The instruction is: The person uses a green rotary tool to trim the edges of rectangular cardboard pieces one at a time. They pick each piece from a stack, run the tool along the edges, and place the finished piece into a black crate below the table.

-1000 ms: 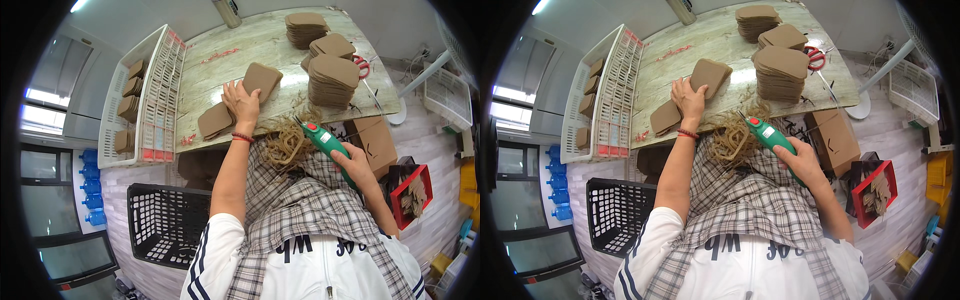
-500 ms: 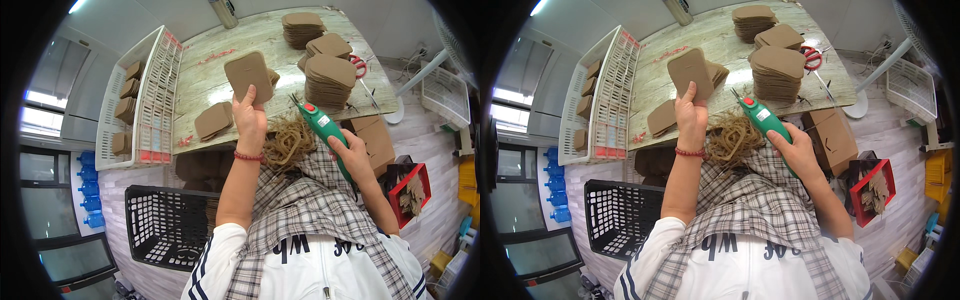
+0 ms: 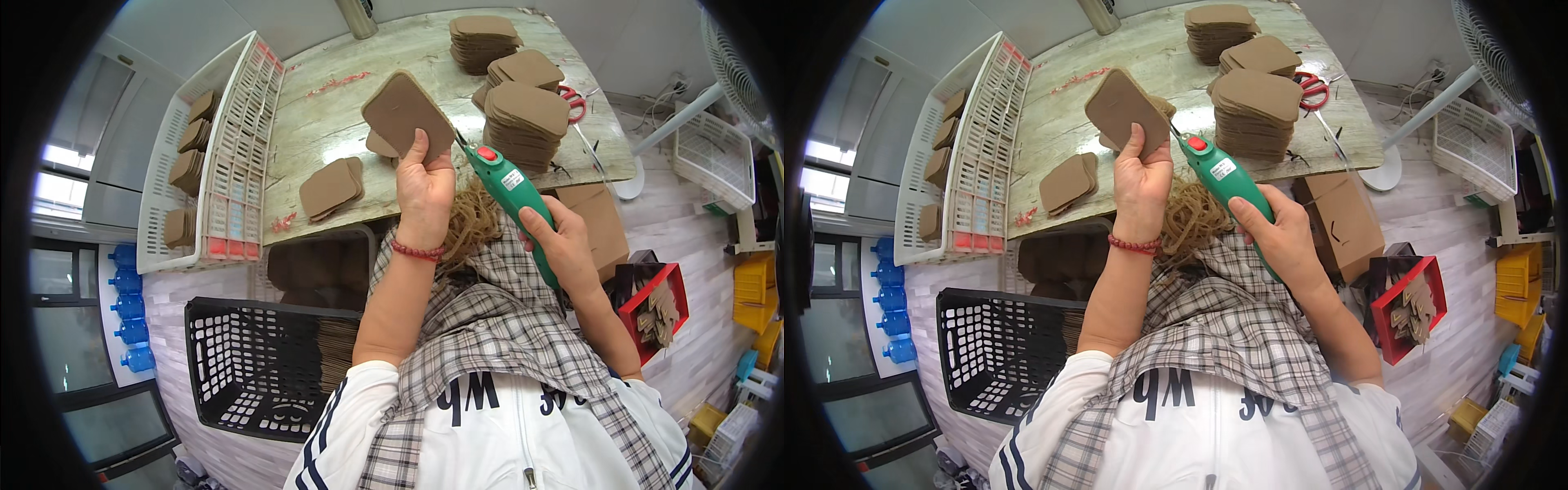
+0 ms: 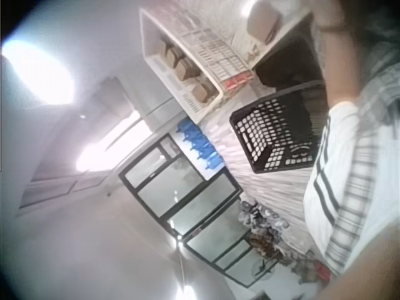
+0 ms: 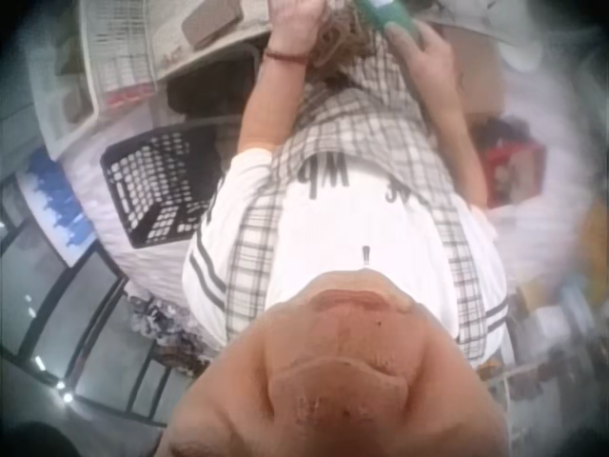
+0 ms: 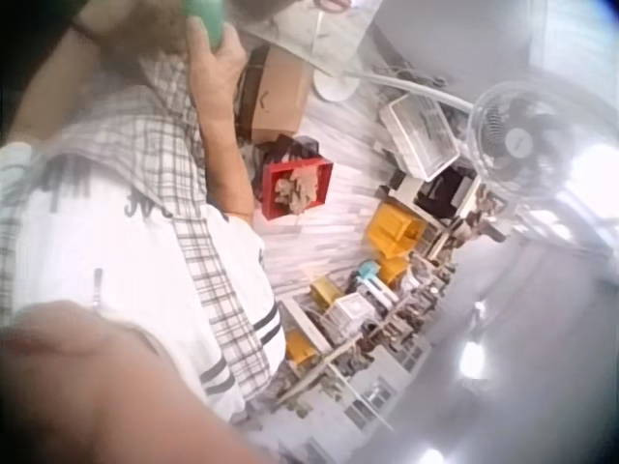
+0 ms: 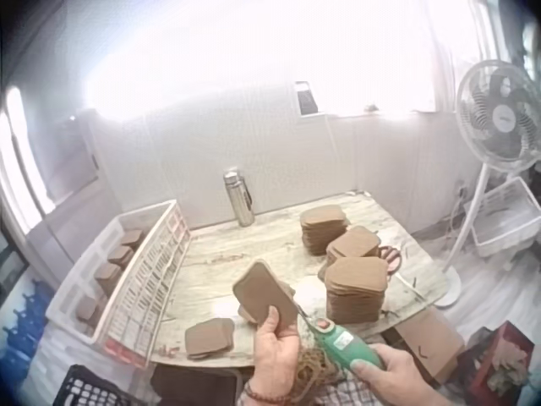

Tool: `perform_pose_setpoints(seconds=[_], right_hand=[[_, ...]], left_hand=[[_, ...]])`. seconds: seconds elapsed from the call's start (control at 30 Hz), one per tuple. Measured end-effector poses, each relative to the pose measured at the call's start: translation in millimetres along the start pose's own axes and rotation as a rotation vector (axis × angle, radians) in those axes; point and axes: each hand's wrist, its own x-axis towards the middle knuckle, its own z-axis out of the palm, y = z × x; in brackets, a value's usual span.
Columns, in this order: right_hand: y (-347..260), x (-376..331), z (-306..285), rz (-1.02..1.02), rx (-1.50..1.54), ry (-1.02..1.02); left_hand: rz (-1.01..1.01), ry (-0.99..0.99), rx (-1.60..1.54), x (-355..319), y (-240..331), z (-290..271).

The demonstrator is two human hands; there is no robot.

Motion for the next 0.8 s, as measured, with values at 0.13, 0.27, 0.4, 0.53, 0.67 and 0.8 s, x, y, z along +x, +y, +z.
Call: perform_pose_setpoints(seconds=[0.13,0.27,0.4,0.53,0.67,0.8], right_hand=[[0,0,0,0.004,-0.015,0.014],[1,4,-5,0.007,-0.023,0.007],[-2,7,-6,0.003,-0.027,0.024],[-8,9,-8,0.014,-0.010,0.037],[-9,14,-13,0.005,-0.006,0.042],[-13,14,-21,0.022,0.007,0.006]], left_hand=[[-0.042,0.020,0.009,-6,-7,-5],[-0.072,0.032,0.059,-15,-12,-8],[-0.115,0.018,0.092,-23,-19,-16],[-0.121,-0.037,0.181,-30,-24,-25],[-0.134,-0.051,0.250,-36,-26,-30],[-0.131,-0.085,0.382,-37,-16,-36]])
